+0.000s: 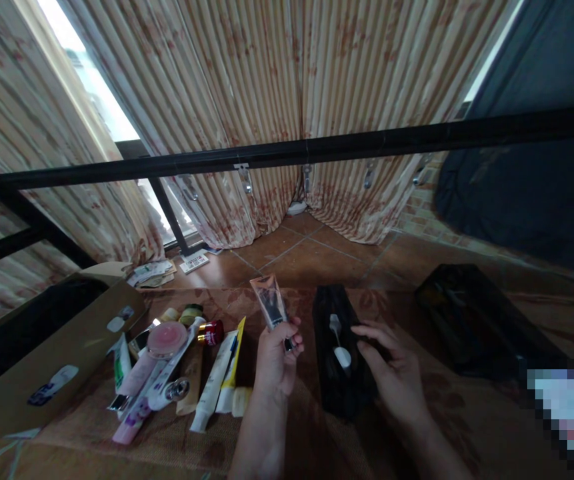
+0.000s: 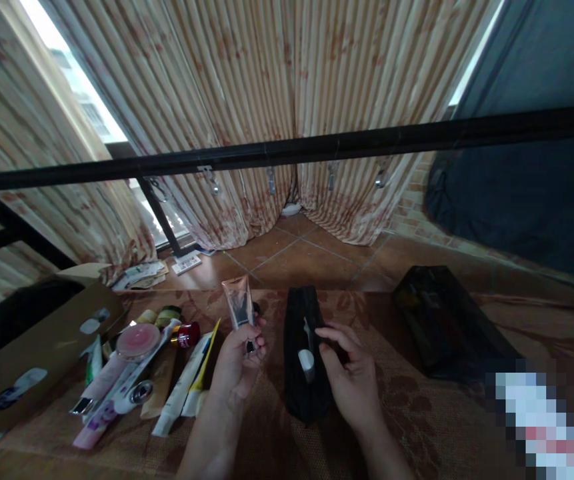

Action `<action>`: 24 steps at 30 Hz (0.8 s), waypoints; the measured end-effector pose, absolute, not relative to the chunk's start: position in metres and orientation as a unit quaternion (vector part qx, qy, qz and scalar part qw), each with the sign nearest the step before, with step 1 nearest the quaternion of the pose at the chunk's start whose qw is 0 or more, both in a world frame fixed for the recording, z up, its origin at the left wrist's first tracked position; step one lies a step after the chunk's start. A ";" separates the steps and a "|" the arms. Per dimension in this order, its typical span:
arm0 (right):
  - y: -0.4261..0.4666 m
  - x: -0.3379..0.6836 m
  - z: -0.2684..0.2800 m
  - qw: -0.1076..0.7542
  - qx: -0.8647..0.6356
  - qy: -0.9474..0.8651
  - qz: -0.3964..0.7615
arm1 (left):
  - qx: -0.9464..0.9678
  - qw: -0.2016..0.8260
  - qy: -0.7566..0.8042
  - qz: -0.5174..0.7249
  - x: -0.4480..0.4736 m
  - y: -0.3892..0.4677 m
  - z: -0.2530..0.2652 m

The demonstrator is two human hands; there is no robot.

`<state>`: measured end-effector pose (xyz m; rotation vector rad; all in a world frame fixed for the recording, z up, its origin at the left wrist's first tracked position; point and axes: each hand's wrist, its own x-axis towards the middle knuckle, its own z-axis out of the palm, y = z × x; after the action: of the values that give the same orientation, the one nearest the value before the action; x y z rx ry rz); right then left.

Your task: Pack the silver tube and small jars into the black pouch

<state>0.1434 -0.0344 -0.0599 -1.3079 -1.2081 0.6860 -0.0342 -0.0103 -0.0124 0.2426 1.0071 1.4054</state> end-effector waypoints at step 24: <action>-0.030 0.140 -0.044 0.620 -0.510 -0.534 0.266 | 0.172 0.655 0.426 0.599 -0.027 -0.003 -0.011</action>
<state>0.1403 -0.0296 -0.0436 -1.1723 -1.2282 0.6116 -0.0274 -0.0031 -0.0111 0.3900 0.9666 1.3581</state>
